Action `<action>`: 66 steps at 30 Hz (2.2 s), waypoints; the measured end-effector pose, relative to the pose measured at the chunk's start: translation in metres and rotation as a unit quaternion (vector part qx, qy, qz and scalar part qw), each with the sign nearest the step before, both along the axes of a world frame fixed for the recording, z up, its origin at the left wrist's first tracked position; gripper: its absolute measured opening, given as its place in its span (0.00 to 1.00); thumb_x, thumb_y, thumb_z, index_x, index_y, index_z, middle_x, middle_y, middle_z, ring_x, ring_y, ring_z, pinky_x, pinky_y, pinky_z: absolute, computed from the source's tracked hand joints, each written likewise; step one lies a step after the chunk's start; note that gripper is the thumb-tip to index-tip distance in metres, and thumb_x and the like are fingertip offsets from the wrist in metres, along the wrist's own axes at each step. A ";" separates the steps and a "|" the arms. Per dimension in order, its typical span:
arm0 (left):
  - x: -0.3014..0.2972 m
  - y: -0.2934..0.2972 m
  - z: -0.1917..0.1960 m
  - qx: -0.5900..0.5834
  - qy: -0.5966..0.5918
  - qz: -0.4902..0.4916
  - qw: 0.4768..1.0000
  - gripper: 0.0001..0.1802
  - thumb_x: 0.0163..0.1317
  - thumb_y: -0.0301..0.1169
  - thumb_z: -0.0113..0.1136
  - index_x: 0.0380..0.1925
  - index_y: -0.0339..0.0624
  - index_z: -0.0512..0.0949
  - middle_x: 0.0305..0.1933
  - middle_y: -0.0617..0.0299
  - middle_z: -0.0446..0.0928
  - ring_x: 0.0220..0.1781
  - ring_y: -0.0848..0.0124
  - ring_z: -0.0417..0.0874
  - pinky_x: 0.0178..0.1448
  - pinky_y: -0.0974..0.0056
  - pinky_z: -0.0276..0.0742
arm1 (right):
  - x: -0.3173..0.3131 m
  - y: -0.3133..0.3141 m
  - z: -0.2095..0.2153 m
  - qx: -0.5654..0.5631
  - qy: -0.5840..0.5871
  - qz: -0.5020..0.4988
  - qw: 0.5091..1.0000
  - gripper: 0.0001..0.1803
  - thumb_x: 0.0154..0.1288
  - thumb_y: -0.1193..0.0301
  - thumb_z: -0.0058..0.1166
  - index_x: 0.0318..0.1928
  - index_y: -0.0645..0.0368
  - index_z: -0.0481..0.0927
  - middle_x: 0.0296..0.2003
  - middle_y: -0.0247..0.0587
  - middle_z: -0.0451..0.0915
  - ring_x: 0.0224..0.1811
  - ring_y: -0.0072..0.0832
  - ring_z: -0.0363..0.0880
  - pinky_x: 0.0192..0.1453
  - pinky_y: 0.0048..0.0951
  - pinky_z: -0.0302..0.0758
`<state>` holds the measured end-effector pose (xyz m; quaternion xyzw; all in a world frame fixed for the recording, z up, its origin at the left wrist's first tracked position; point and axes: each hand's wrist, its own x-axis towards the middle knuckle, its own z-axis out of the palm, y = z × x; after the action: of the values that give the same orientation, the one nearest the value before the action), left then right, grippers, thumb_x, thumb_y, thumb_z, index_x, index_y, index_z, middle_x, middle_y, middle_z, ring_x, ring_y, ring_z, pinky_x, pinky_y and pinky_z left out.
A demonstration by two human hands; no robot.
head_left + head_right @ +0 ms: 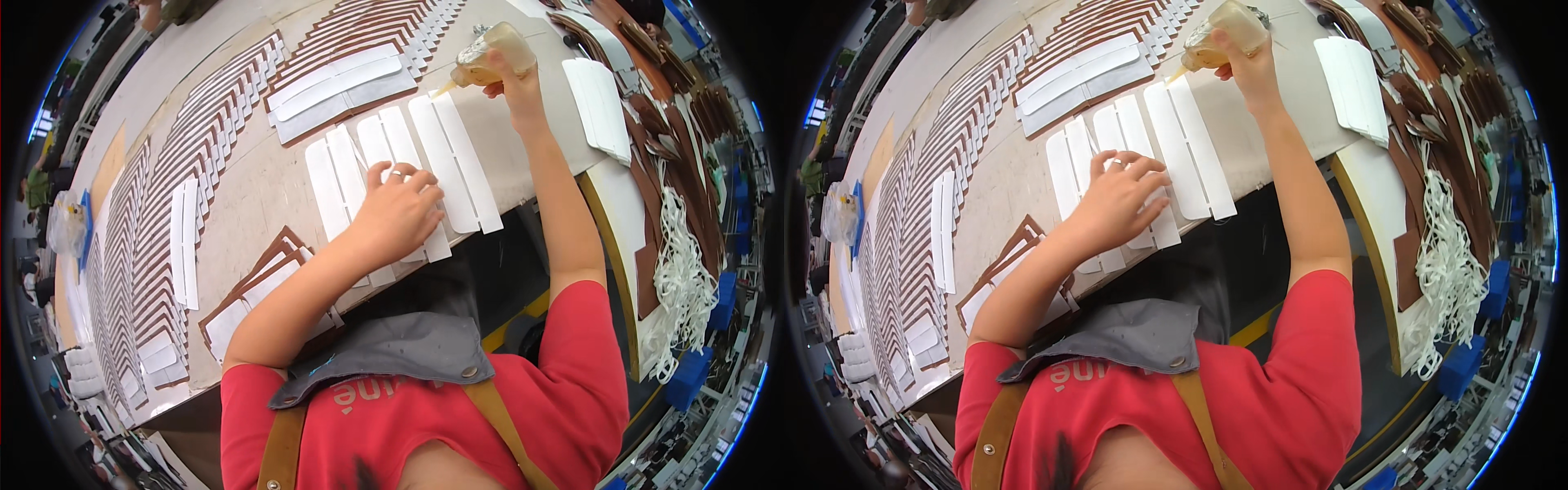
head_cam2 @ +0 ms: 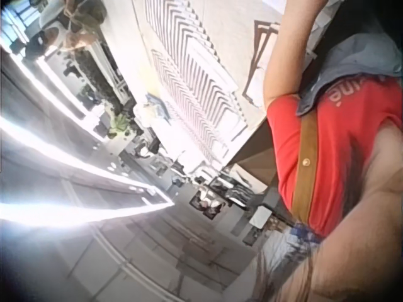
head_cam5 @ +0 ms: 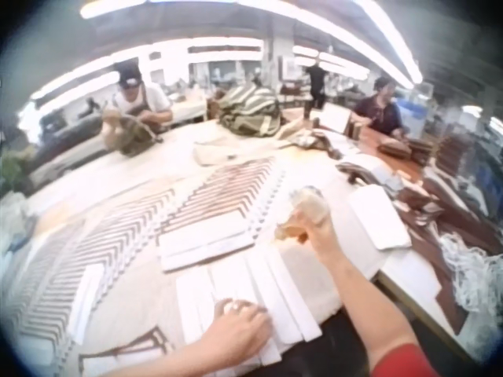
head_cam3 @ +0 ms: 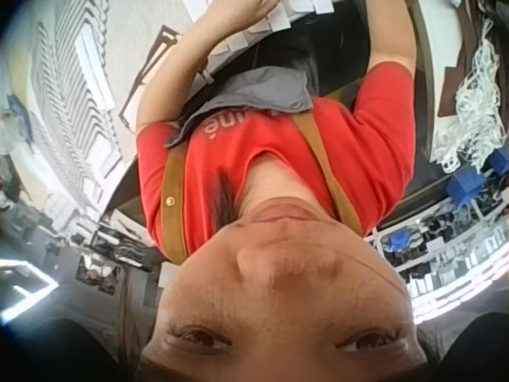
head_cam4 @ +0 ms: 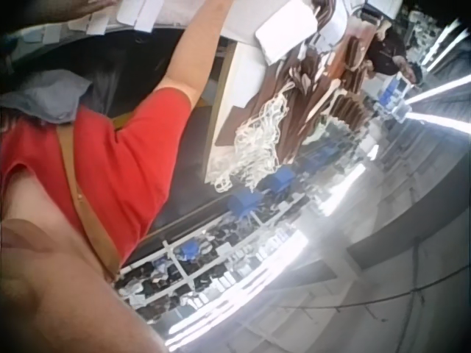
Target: The person assembles face masks by hand. They pick up white filter inserts and brown mask frames, apply glue to the inserts using a squeeze bottle, and press them into the frames. The completed units are stacked on the table.
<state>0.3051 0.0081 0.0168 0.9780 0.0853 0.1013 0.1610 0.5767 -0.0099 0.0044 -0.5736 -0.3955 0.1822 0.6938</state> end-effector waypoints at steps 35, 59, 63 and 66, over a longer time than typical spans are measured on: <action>0.013 -0.006 -0.008 0.032 0.032 0.013 0.999 0.09 0.57 0.35 0.56 0.37 0.47 0.77 0.45 0.66 0.74 0.57 0.62 0.69 0.66 0.45 0.46 | -0.044 -0.117 -0.011 -0.107 0.099 0.050 0.988 0.28 0.54 0.56 0.63 0.47 0.62 0.70 0.29 0.34 0.75 0.19 0.16 0.71 0.16 0.15 0.65; 0.023 -0.017 -0.014 0.104 0.032 0.030 0.994 0.14 0.51 0.37 0.61 0.33 0.39 0.74 0.38 0.58 0.73 0.52 0.60 0.72 0.66 0.45 0.49 | 0.008 0.000 -0.006 0.007 -0.020 -0.021 1.000 0.26 0.55 0.56 0.63 0.44 0.62 0.70 0.30 0.36 0.77 0.16 0.19 0.72 0.19 0.17 0.69; 0.023 -0.017 -0.012 0.101 0.038 0.032 0.994 0.15 0.51 0.38 0.61 0.32 0.39 0.73 0.38 0.58 0.72 0.52 0.61 0.72 0.66 0.45 0.49 | 0.002 -0.020 -0.002 -0.030 -0.007 0.008 0.999 0.24 0.56 0.56 0.61 0.43 0.61 0.72 0.29 0.35 0.76 0.17 0.18 0.71 0.17 0.17 0.66; 0.023 -0.017 -0.012 0.092 0.029 0.034 0.995 0.14 0.51 0.37 0.61 0.32 0.39 0.73 0.38 0.58 0.72 0.52 0.61 0.72 0.66 0.46 0.49 | -0.005 -0.040 -0.002 -0.045 0.013 0.019 0.999 0.25 0.56 0.56 0.61 0.44 0.61 0.71 0.28 0.34 0.75 0.17 0.17 0.70 0.16 0.16 0.65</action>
<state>0.3279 -0.0087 0.0051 0.9877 0.1135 0.0860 0.0639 0.5718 -0.0500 0.0027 -0.5941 -0.3889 0.2207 0.6686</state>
